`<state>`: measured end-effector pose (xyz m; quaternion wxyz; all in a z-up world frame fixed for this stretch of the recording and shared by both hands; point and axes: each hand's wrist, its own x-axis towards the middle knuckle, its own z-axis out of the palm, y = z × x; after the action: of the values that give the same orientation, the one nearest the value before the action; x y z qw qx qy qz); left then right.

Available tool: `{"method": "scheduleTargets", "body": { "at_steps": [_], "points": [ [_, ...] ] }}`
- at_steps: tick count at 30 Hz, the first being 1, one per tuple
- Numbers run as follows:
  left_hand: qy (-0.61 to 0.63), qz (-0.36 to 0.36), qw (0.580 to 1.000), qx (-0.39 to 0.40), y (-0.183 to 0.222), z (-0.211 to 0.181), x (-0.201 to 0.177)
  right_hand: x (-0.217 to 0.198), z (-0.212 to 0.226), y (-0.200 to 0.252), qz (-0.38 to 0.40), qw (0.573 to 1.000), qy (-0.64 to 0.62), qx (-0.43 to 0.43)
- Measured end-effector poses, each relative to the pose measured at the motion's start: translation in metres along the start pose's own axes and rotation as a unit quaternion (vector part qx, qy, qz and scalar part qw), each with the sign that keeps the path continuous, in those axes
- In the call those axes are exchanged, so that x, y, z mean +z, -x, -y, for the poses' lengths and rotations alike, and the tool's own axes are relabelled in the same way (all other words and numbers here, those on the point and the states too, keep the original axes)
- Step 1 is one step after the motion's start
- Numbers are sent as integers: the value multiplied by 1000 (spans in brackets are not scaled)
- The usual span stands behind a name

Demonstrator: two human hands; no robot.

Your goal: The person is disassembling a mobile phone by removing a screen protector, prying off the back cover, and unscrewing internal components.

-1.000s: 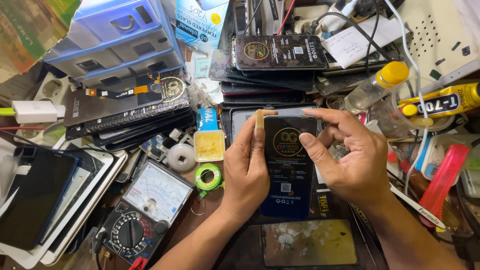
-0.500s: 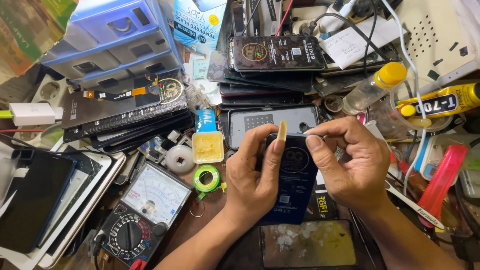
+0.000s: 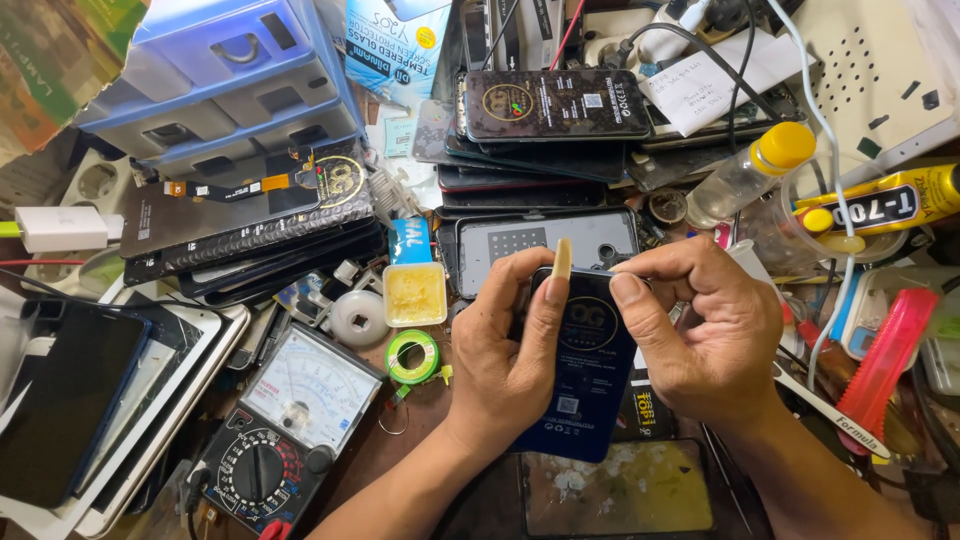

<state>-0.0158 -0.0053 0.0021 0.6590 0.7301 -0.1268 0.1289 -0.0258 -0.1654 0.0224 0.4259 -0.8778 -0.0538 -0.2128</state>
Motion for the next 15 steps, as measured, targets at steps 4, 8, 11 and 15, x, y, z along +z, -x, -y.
{"method": "scheduleTargets", "body": {
  "at_steps": [4, 8, 11, 15],
  "points": [
    [0, 4, 1000, -17, -1, 0, 0, 0, 2, -2, 2, 1000, -23, 15],
    [94, -93, 989, -61, -4, 15, 3, -3, 6, -8, 58, 995, -73, 26],
    [224, -217, 943, -113, -13, 29, 0, -3, 5, -12, 125, 989, -75, 34],
    [276, -313, 899, -132, -21, 28, -5, 4, 0, -10, 172, 984, -36, 20]
  ]
}}
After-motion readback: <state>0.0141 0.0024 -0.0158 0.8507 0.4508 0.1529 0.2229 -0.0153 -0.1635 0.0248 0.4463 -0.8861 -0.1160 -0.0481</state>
